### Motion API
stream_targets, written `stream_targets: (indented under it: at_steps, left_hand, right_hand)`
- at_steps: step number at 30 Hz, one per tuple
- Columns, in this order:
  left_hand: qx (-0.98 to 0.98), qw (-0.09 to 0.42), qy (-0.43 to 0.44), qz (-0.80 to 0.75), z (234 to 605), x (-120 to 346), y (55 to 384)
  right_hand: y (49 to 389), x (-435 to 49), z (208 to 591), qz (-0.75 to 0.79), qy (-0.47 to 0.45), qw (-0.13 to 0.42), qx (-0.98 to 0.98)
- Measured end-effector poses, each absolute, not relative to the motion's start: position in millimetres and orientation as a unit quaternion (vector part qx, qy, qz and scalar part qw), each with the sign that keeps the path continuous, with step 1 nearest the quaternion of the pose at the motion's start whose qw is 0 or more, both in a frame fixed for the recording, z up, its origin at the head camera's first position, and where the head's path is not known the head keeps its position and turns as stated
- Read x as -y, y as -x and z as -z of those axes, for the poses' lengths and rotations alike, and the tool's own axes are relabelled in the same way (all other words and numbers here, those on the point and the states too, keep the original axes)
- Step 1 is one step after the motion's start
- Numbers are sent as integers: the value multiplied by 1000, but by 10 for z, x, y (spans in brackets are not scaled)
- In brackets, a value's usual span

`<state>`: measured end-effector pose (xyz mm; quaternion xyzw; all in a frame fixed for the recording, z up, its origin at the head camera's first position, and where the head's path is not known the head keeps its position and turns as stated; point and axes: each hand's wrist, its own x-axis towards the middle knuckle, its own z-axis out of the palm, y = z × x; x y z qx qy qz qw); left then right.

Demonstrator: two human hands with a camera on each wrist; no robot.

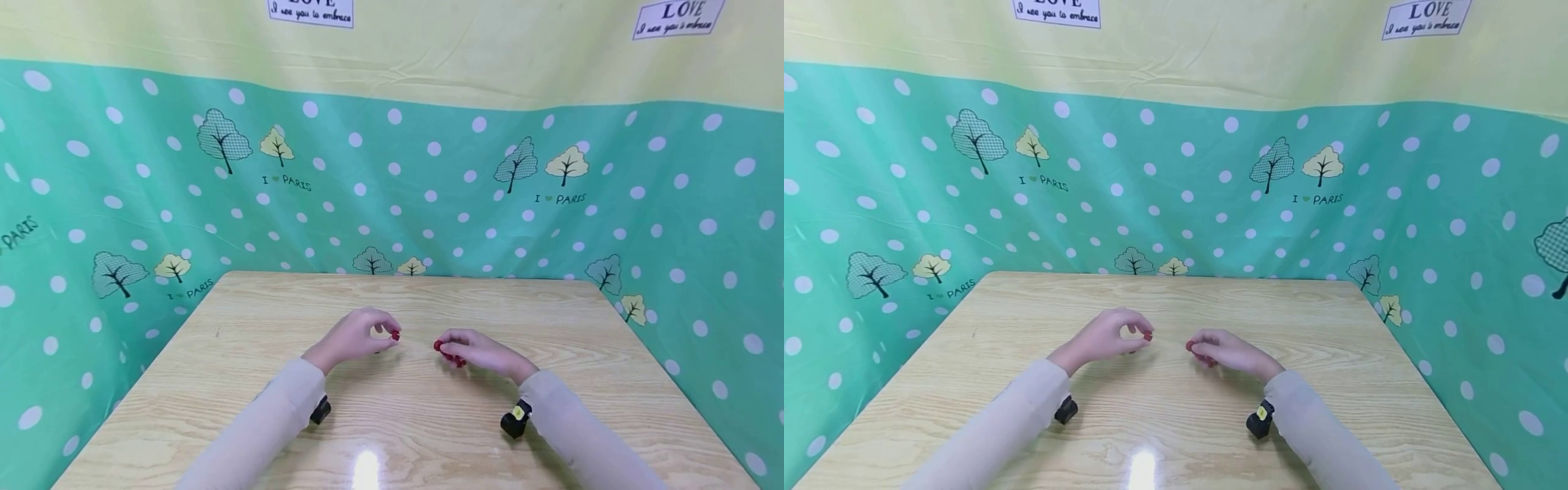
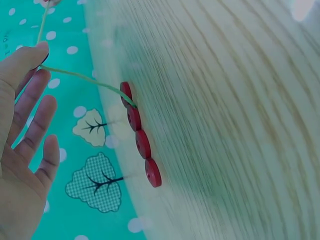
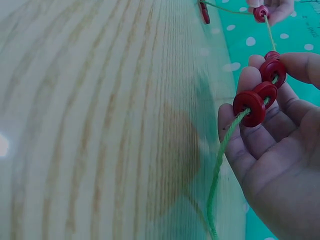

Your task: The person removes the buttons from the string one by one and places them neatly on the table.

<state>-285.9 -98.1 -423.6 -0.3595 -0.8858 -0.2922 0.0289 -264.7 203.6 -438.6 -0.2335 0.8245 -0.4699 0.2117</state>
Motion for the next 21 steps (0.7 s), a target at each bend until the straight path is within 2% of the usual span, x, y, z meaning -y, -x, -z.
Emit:
stream_targets:
  at_steps: [21]
  left_hand:
    - [889,39,348,296,4244,1285,2834]
  right_hand:
    - [2669,-2061,4402,468,232,213,-826]
